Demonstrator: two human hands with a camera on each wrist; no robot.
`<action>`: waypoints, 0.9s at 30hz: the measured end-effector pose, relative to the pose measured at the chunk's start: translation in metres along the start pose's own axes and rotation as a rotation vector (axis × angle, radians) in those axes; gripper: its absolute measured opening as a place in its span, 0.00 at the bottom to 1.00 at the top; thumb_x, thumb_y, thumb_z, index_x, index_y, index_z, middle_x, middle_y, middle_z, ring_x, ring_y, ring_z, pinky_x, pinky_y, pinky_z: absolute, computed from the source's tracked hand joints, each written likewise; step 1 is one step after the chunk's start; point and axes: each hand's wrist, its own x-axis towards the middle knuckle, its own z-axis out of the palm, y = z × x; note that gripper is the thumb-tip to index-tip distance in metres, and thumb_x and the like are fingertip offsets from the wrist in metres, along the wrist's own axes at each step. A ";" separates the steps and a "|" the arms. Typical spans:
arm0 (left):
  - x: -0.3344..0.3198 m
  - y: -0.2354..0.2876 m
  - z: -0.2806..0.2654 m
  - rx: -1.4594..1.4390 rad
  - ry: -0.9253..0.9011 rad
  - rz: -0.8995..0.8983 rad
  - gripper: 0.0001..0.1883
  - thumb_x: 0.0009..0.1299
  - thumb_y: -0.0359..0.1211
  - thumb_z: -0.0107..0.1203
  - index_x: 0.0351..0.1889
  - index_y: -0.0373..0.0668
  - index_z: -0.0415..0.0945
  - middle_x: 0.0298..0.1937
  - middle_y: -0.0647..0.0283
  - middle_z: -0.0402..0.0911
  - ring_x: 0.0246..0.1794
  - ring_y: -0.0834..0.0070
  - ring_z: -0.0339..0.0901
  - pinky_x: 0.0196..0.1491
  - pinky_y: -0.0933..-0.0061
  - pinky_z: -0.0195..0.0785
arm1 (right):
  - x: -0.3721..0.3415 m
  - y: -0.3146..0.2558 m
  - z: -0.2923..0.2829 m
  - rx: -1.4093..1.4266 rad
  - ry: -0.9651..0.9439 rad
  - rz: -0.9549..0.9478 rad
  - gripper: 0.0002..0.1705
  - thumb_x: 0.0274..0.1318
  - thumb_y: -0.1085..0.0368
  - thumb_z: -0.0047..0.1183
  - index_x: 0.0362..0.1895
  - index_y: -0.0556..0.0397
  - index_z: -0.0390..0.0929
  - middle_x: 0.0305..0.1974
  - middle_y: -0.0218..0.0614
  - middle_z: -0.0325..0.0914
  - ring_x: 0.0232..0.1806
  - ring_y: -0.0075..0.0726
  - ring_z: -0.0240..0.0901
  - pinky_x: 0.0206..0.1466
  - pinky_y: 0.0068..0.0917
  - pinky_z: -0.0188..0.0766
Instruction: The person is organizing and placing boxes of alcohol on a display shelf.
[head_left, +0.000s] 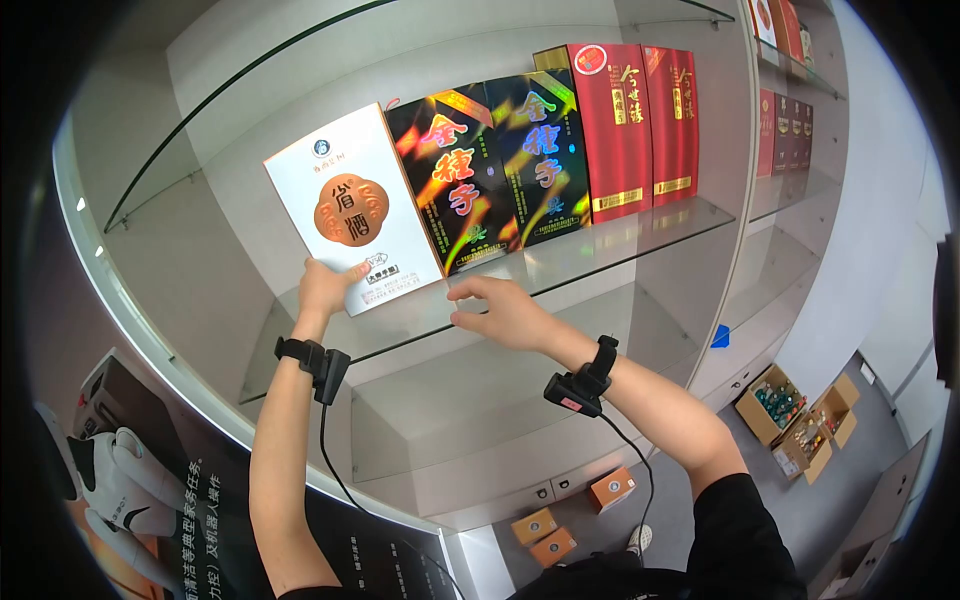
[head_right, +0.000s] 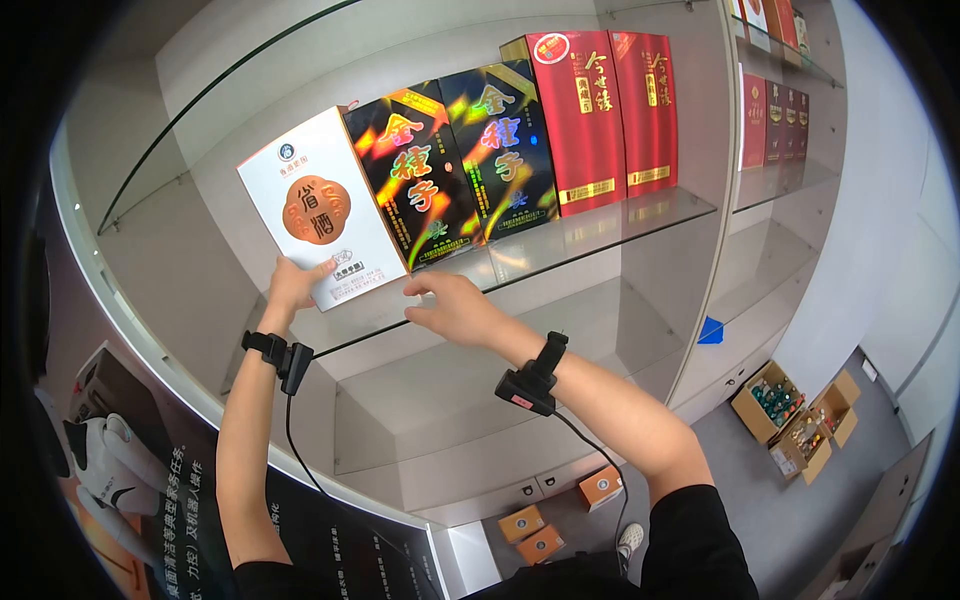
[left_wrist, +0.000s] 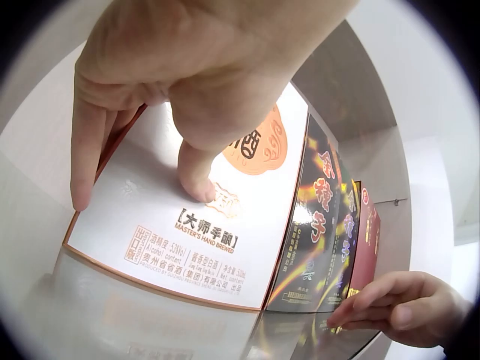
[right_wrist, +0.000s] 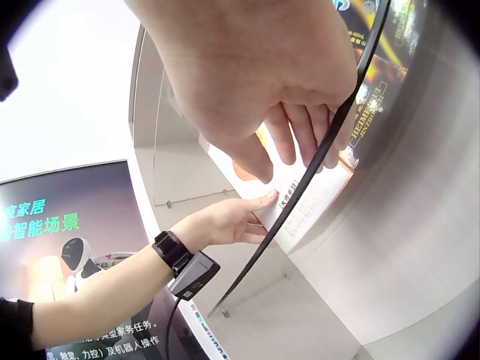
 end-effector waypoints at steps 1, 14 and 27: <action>0.001 0.000 0.000 0.001 -0.010 -0.001 0.45 0.55 0.51 0.72 0.51 0.18 0.62 0.43 0.36 0.80 0.38 0.56 0.84 0.39 0.65 0.79 | 0.000 -0.001 -0.001 -0.008 -0.019 0.017 0.21 0.57 0.58 0.59 0.51 0.55 0.77 0.50 0.44 0.79 0.56 0.43 0.74 0.60 0.36 0.69; -0.014 0.010 -0.010 -0.122 -0.110 0.048 0.40 0.55 0.51 0.71 0.48 0.23 0.69 0.38 0.47 0.83 0.38 0.62 0.83 0.44 0.68 0.74 | 0.003 0.005 0.005 -0.067 0.078 -0.037 0.18 0.52 0.59 0.61 0.43 0.57 0.80 0.44 0.47 0.81 0.50 0.49 0.77 0.54 0.37 0.71; -0.166 0.060 -0.002 -0.047 0.311 0.411 0.37 0.63 0.43 0.66 0.65 0.35 0.64 0.67 0.49 0.65 0.69 0.59 0.62 0.67 0.58 0.56 | 0.001 0.011 0.007 0.281 0.128 0.038 0.12 0.55 0.64 0.59 0.41 0.58 0.82 0.37 0.38 0.84 0.40 0.28 0.78 0.45 0.26 0.73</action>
